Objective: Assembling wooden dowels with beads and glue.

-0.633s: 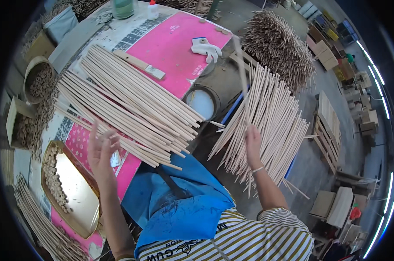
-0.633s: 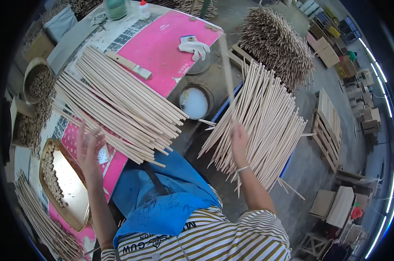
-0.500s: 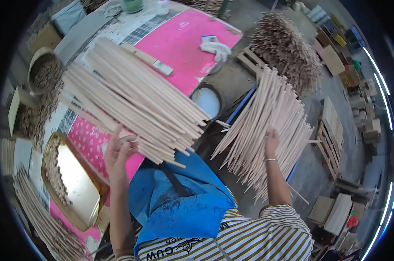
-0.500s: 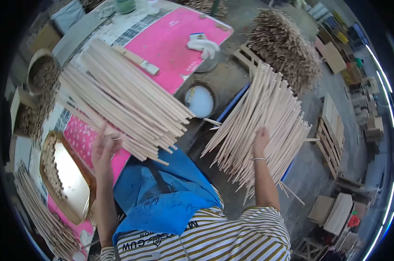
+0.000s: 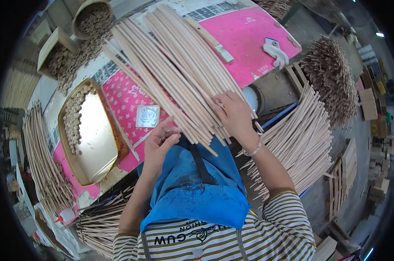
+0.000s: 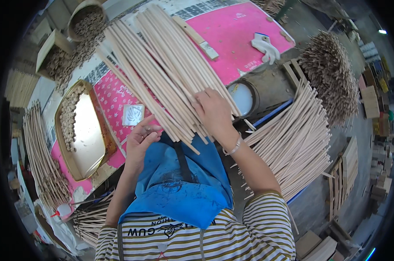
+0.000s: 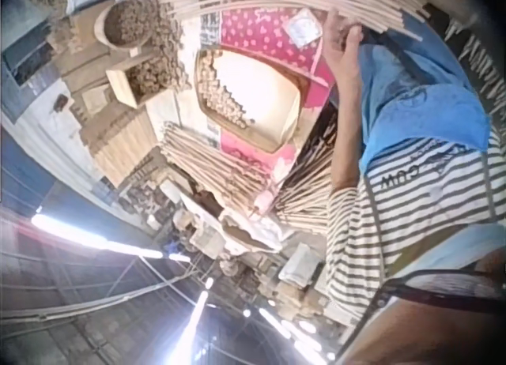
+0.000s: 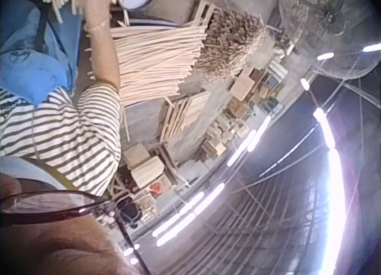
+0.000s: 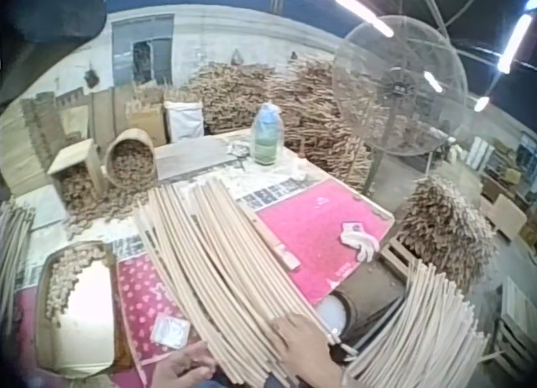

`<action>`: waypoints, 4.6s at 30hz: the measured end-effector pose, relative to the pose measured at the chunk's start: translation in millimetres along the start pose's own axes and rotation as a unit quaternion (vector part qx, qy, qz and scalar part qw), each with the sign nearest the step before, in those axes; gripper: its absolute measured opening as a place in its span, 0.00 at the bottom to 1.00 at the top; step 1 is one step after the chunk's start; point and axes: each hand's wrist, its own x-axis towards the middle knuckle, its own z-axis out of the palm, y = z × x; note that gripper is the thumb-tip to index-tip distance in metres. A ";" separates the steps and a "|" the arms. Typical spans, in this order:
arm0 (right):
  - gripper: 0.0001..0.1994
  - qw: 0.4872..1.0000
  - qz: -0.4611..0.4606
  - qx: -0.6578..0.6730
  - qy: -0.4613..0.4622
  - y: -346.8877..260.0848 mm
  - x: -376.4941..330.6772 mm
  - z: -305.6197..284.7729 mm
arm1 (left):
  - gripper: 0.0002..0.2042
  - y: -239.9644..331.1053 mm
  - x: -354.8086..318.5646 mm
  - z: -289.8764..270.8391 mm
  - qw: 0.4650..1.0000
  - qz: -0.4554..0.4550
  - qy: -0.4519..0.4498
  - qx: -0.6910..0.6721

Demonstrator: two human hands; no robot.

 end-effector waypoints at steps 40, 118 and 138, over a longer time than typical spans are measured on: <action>0.08 0.955 -0.135 0.189 -0.181 -131.3 113.6 113.2 | 0.06 78.9 27.1 -194.0 0.840 0.221 0.325 0.375; 0.21 0.984 -0.089 -0.109 0.111 -62.3 -14.7 -88.4 | 0.19 35.3 16.4 -45.8 0.954 0.204 0.172 -0.136; 0.13 0.843 0.425 0.263 0.198 76.5 -248.7 -38.3 | 0.38 63.2 68.0 43.2 0.991 0.106 -0.086 0.008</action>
